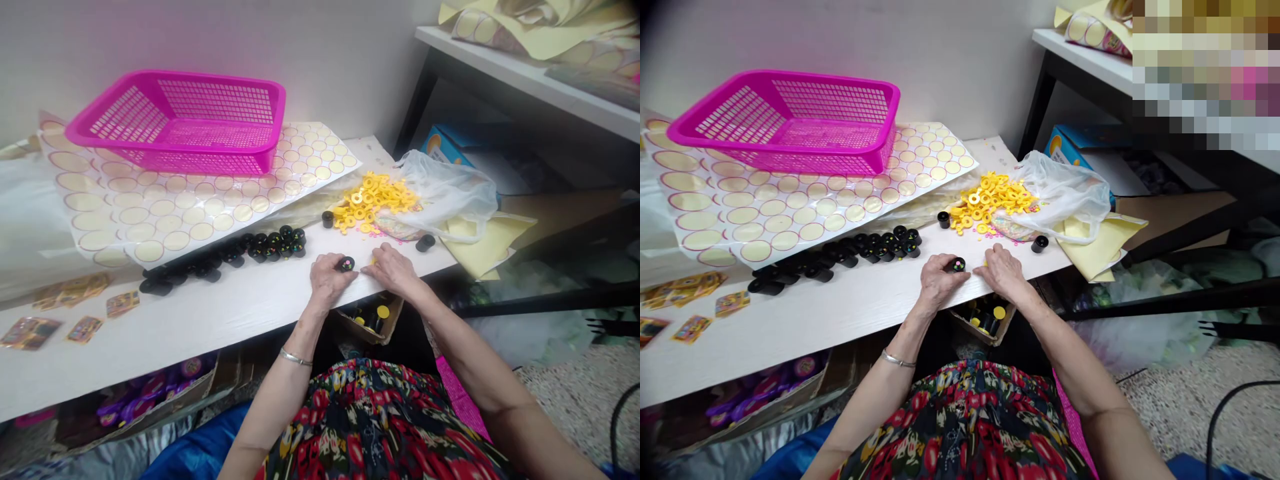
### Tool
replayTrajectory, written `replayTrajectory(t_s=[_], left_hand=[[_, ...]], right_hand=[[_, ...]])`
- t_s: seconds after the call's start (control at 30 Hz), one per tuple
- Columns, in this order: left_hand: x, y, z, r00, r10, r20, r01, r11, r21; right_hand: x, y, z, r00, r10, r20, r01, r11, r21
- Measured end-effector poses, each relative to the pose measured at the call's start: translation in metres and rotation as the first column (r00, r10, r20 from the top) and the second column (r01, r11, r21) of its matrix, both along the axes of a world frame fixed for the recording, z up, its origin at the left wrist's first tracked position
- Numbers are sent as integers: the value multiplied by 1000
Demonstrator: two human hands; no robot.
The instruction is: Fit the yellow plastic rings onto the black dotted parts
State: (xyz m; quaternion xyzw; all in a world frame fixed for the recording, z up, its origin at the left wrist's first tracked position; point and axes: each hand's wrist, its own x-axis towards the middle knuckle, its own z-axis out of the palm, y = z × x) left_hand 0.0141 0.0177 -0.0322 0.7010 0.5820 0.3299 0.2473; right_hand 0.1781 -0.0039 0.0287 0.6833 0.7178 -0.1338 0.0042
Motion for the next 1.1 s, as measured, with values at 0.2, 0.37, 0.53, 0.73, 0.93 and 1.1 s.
replayTrajectory(t_s=[0.2, 0.37, 0.53, 0.73, 0.93, 1.1], left_hand=[[-3, 0, 3, 996, -86, -35, 86, 996, 0], [-2, 0, -2, 998, -62, -16, 62, 998, 15], [1, -2, -2, 997, -41, -59, 42, 999, 21], [0, -3, -2, 996, -36, -77, 42, 997, 72], [3, -5, -1, 994, -27, -105, 33, 997, 64], [-4, -3, -2, 986, -89, 138, 88, 996, 15]], right_hand=[[-5, 5, -19, 998, -59, 11, 58, 994, 95], [-5, 3, -18, 940, -39, -339, 127, 962, 243], [-21, -1, -8, 870, 202, -450, -24, 929, 370], [-30, 0, -9, 919, 258, -298, -141, 921, 363], [-34, 0, -3, 940, 265, -215, -190, 931, 313], [-35, 0, -7, 937, 238, -257, -161, 944, 289]])
